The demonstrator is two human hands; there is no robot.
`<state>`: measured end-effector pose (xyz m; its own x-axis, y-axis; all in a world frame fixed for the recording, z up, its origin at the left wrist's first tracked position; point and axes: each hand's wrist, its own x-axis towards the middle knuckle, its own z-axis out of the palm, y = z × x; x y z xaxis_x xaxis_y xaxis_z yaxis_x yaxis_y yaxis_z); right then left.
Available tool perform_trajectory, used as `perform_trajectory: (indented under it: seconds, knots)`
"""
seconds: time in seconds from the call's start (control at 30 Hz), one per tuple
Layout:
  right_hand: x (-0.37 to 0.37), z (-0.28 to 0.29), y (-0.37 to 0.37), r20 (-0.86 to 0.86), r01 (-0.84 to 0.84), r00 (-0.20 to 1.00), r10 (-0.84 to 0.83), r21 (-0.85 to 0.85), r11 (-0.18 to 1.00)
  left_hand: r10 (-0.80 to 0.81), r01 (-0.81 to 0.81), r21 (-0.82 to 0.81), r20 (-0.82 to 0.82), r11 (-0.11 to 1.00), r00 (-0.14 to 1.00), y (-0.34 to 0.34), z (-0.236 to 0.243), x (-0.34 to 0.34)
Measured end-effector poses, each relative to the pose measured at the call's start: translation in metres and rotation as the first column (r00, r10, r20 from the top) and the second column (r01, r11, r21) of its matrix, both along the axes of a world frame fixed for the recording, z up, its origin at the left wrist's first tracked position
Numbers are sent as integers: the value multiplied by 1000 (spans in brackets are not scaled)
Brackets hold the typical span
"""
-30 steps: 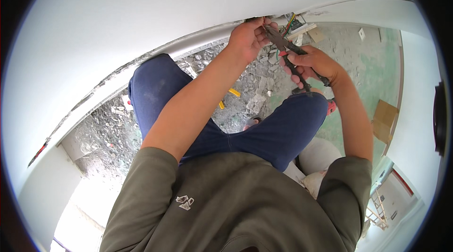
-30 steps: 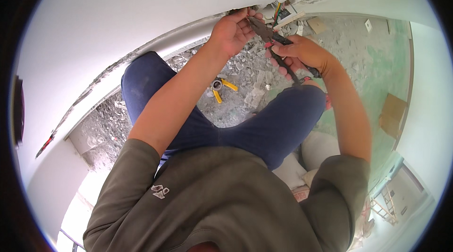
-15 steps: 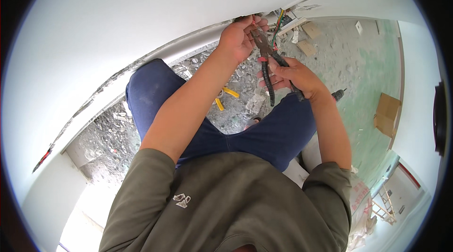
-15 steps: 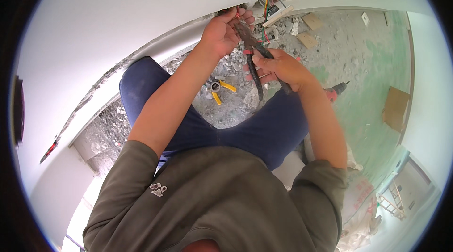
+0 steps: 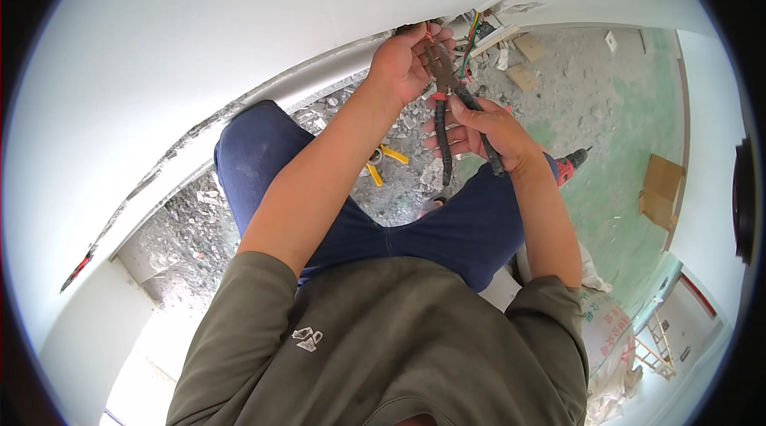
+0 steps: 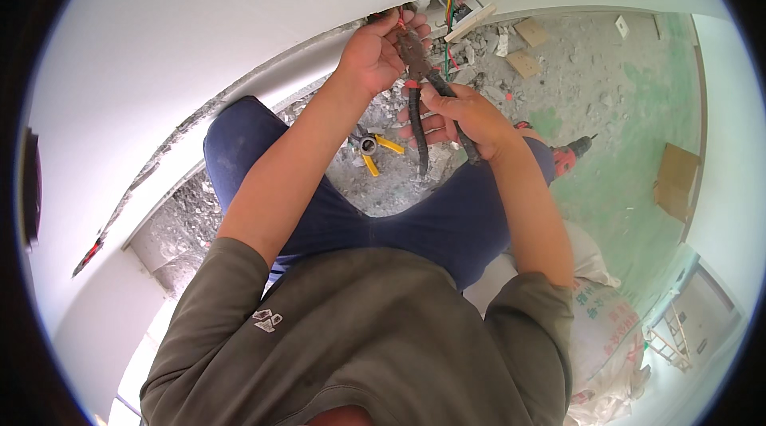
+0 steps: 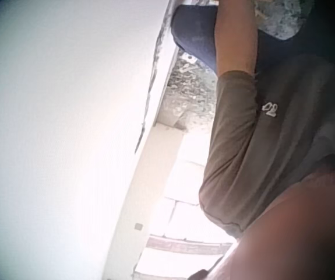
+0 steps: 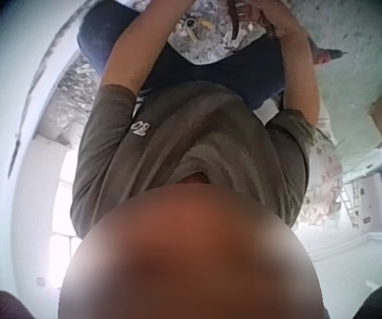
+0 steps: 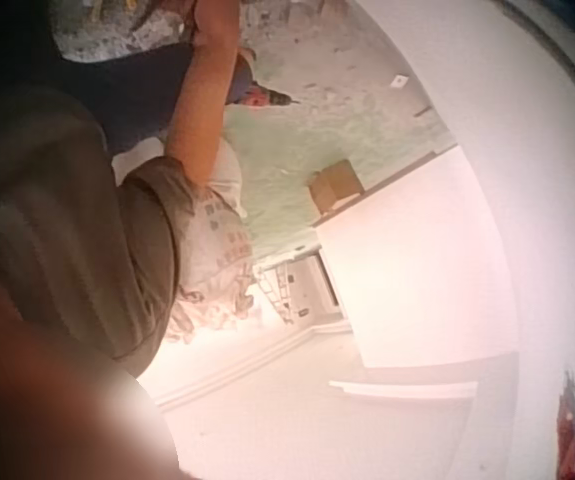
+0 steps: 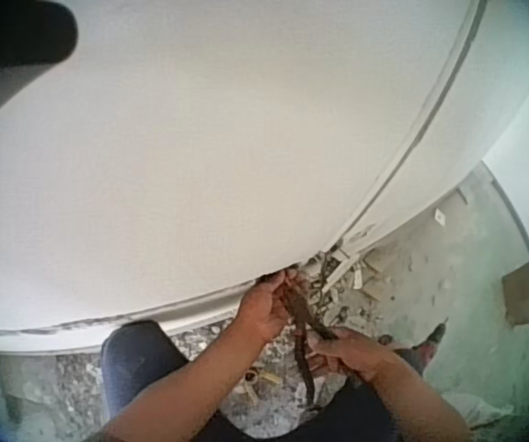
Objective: Stripping and insulating electrical wires for a wall outlet installation in a renovation setting.
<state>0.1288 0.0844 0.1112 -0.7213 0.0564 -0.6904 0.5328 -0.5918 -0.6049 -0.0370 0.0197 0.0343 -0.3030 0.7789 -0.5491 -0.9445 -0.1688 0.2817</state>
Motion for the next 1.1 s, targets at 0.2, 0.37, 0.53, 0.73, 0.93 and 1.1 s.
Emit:
perform_trajectory:
  seconds: [0.2, 0.37, 0.53, 0.73, 0.93, 1.1]
  knots:
    - [-4, -4, -3, -16, 42, 999, -42, -14, 999, -22, 23, 14, -19, 1000, 1000, -1, -3, -1]
    - [-5, -13, -8, -37, 97, 994, -99, -53, 994, -73, 73, -13, 10, 997, 997, -1, -2, -1]
    - [-5, -14, -7, -89, 118, 987, -134, -165, 979, -49, 49, 10, 19, 999, 999, -2, -3, -2]
    - [-7, -34, -42, -231, 218, 834, -501, -696, 684, 25, -27, 53, 37, 998, 999, -2, 3, -3]
    - [-19, -46, -71, -204, 121, 614, -762, -930, 346, -4, 4, 26, -25, 1000, 1000, -2, 3, 1]
    - [12, 2, -9, -2, 52, 999, -53, 250, 967, -23, 22, -19, -39, 1000, 999, -2, 6, 2]
